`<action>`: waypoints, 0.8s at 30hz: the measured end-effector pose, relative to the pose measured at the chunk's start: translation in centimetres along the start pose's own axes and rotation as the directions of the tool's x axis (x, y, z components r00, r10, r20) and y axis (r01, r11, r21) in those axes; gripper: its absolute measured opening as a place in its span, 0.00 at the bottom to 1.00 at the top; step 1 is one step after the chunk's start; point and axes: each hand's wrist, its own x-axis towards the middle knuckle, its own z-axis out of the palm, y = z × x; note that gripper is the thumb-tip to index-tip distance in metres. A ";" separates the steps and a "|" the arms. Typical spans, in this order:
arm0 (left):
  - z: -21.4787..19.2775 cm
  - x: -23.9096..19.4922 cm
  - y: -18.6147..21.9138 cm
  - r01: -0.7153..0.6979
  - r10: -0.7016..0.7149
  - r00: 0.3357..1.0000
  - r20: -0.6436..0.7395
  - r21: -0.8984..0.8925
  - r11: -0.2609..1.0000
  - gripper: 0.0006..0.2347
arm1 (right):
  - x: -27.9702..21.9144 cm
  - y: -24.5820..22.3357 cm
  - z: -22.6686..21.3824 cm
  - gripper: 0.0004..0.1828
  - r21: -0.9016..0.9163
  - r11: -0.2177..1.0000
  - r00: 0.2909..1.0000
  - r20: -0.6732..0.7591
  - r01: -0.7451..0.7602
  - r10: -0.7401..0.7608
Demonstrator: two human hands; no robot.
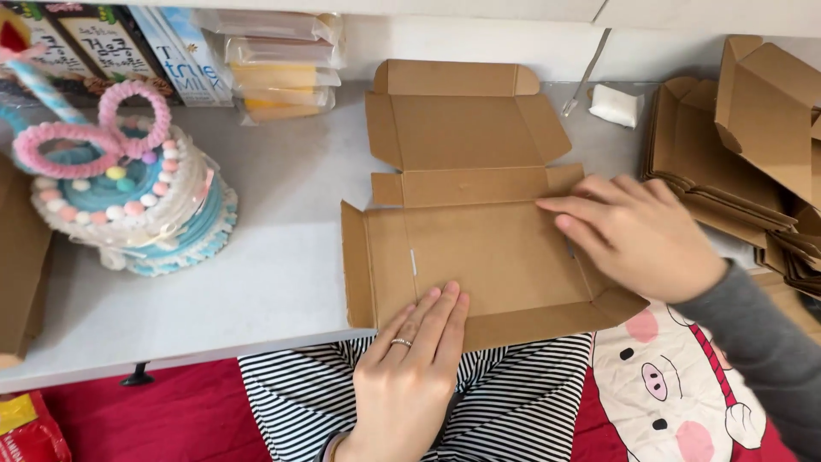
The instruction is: The person assembles a flat cardboard box by folding its sides and tucking the flaps into place. They repeat this process with a second box, folding the sides and securing the flaps to form a rectangular container.
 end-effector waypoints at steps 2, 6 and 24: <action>0.0 0.1 0.0 -0.005 0.005 1.000 -0.002 0.001 1.000 0.14 | 0.2 1.1 -0.5 0.23 -0.078 0.996 0.994 0.098 -0.031 0.039; 0.1 0.2 0.2 -0.016 0.016 1.000 0.013 0.017 1.000 0.13 | 4.2 -2.4 -0.6 0.22 -0.174 0.981 0.992 -0.077 0.084 -0.098; -1.0 1.4 -1.1 -0.055 0.043 0.978 0.206 0.049 0.997 0.22 | 3.5 3.8 3.2 0.25 -0.238 0.968 0.963 -0.228 0.085 -0.141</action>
